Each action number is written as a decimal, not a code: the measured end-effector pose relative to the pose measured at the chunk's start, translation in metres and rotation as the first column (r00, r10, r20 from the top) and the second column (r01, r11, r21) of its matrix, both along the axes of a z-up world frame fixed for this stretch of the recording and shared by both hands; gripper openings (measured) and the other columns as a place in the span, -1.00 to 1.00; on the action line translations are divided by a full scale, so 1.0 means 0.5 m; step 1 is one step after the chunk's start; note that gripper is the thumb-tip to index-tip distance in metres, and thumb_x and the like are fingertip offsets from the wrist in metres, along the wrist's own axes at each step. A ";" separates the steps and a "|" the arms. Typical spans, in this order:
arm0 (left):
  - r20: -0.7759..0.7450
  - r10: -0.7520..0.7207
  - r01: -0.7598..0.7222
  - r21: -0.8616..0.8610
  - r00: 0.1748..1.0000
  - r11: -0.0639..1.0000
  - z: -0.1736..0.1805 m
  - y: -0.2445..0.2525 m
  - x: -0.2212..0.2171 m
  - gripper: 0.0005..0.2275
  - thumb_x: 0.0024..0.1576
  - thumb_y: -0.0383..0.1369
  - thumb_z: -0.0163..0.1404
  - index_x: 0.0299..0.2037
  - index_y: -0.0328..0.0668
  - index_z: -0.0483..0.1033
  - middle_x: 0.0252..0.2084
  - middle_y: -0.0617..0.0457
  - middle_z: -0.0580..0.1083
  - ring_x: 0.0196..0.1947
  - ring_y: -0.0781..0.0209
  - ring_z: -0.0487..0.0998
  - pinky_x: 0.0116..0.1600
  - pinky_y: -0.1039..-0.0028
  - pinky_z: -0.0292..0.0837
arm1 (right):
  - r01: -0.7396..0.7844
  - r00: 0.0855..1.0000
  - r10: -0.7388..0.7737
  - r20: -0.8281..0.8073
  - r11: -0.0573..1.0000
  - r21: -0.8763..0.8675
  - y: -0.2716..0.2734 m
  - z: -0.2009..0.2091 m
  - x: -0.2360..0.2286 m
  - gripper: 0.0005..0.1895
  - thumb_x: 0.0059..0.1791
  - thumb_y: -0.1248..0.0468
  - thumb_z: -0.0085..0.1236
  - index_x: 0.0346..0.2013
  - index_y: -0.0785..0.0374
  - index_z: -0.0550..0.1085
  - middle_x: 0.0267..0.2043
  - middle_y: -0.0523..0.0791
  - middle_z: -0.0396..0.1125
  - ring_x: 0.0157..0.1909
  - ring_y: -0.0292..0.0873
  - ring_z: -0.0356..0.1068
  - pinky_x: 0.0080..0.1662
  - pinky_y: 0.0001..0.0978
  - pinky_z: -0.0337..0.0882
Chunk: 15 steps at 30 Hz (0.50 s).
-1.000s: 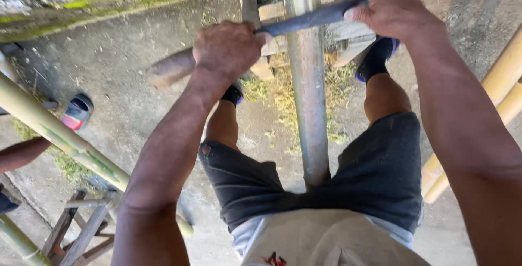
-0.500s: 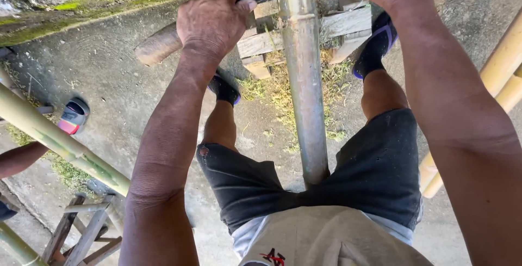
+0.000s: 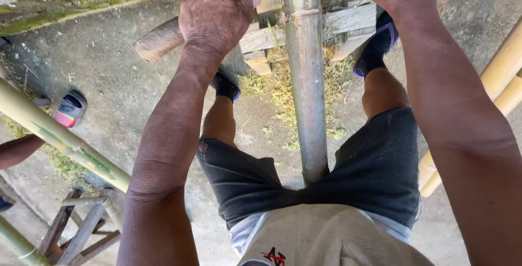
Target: The recorder uses a machete to scrape the outer layer of a bamboo pole.
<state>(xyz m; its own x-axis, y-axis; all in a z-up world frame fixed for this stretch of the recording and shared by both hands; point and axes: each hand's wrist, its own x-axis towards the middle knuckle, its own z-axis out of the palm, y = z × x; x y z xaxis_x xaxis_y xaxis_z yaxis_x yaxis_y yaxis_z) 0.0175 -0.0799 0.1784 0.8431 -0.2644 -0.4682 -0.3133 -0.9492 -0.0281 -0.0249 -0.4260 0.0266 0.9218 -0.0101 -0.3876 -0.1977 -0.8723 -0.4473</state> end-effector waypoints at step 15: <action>-0.235 0.017 0.011 0.117 0.972 0.993 0.086 -0.043 -0.006 -0.47 0.31 0.20 -0.33 -0.14 0.02 0.59 -0.53 0.17 0.37 -0.57 0.32 0.37 -0.38 0.35 0.41 | -0.224 0.926 0.222 0.305 0.974 -0.027 -0.001 0.085 -0.038 -0.69 0.10 -0.03 0.29 -0.09 0.13 0.62 -0.13 -0.02 0.44 0.11 0.11 0.34 0.16 0.16 0.18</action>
<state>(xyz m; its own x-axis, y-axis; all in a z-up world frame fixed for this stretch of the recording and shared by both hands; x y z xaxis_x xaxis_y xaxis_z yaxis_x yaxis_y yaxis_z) 0.0147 -0.1015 0.2212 0.7062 -0.1939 -0.6809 -0.3218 -0.9446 -0.0648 -0.0440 -0.4266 0.0691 0.9734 0.2115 -0.0876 0.1483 -0.8741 -0.4627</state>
